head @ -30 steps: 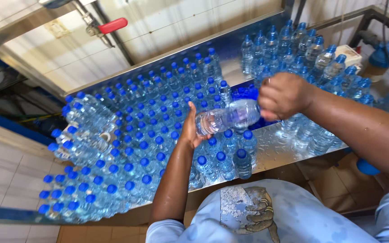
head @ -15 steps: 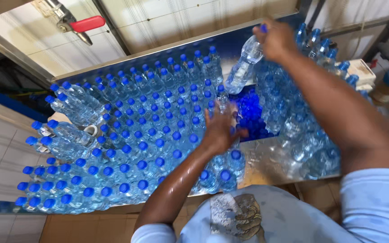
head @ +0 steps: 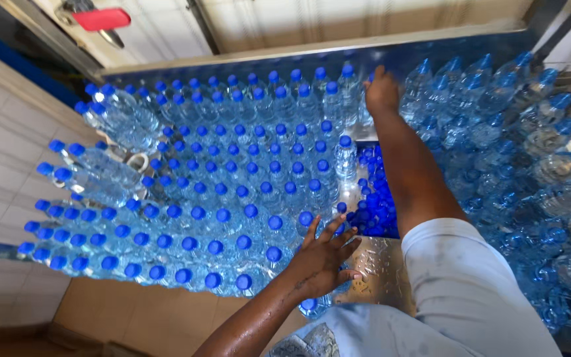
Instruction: The person takes blue caps from a container and screws them onto water bottles by hand, one by one, before placing the capped bottles into a larger array.
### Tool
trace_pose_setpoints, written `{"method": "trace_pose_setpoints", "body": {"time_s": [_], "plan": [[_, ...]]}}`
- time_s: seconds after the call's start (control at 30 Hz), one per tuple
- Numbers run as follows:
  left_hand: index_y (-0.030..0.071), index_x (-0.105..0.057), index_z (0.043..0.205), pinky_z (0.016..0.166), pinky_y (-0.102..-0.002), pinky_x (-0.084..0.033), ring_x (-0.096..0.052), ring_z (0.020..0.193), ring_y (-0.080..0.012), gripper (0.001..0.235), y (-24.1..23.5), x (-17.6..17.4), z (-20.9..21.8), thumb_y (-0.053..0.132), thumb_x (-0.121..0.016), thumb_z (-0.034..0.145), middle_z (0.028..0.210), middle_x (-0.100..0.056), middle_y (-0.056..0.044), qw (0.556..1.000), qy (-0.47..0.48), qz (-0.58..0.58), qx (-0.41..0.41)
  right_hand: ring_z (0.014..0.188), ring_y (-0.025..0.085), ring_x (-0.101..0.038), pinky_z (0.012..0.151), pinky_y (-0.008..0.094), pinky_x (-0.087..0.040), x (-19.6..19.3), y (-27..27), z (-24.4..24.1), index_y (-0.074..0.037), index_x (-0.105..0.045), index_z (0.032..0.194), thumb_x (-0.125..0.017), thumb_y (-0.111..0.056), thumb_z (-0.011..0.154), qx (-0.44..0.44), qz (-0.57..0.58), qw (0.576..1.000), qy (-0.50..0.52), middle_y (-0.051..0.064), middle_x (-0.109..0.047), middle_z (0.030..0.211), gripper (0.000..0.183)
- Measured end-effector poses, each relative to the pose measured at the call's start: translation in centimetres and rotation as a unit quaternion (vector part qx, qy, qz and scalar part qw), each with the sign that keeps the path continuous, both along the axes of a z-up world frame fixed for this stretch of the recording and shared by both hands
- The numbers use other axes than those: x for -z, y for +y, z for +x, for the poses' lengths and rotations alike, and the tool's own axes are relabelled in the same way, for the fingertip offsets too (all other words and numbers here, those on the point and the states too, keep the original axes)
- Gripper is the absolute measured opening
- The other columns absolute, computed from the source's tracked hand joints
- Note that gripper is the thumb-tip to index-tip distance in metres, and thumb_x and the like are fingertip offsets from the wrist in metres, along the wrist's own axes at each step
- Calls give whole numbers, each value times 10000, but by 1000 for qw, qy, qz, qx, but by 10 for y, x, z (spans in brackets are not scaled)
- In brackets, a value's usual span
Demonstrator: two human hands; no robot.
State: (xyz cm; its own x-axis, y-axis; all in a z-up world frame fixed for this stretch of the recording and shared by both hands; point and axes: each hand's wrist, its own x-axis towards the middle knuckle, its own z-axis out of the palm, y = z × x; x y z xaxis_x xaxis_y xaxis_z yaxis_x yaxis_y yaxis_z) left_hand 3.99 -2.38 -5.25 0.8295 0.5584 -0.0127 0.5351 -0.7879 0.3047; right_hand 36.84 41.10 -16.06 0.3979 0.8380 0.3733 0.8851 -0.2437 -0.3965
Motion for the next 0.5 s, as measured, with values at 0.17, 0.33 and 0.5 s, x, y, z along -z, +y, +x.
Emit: {"method": "trace_pose_setpoints", "body": {"time_s": [0.17, 0.33, 0.5], "plan": [[130, -573, 1611, 1342, -714, 37, -136, 1735, -380, 782, -3, 3, 0, 666, -478, 1050, 1668, -560, -109, 1000, -5, 3, -1, 989, 343, -601, 883, 509, -473, -38, -76, -24, -148, -568, 1184, -597, -463, 1054, 28, 79, 913, 400, 131, -640, 1108, 342], [107, -533, 1637, 1340, -697, 106, -66, 1742, -405, 857, 1, -4, 4, 712, -367, 1052, 1675, -547, -121, 999, 14, -38, 0, 1004, 428, -764, 835, 553, -631, 186, -74, -3, -49, -747, 1237, -507, -154, 1033, -109, -156, 976, -102, 215, -771, 1129, 333], [114, -628, 1572, 1354, -699, 95, -45, 1763, -413, 812, 0, -5, 2, 693, -393, 1053, 1653, -597, -86, 999, -21, -47, 7, 1499, 272, -471, 1241, 616, -289, 162, -124, -49, -206, -662, 1480, -445, -156, 1031, -189, -296, 924, -152, 10, -642, 1451, 502]]}}
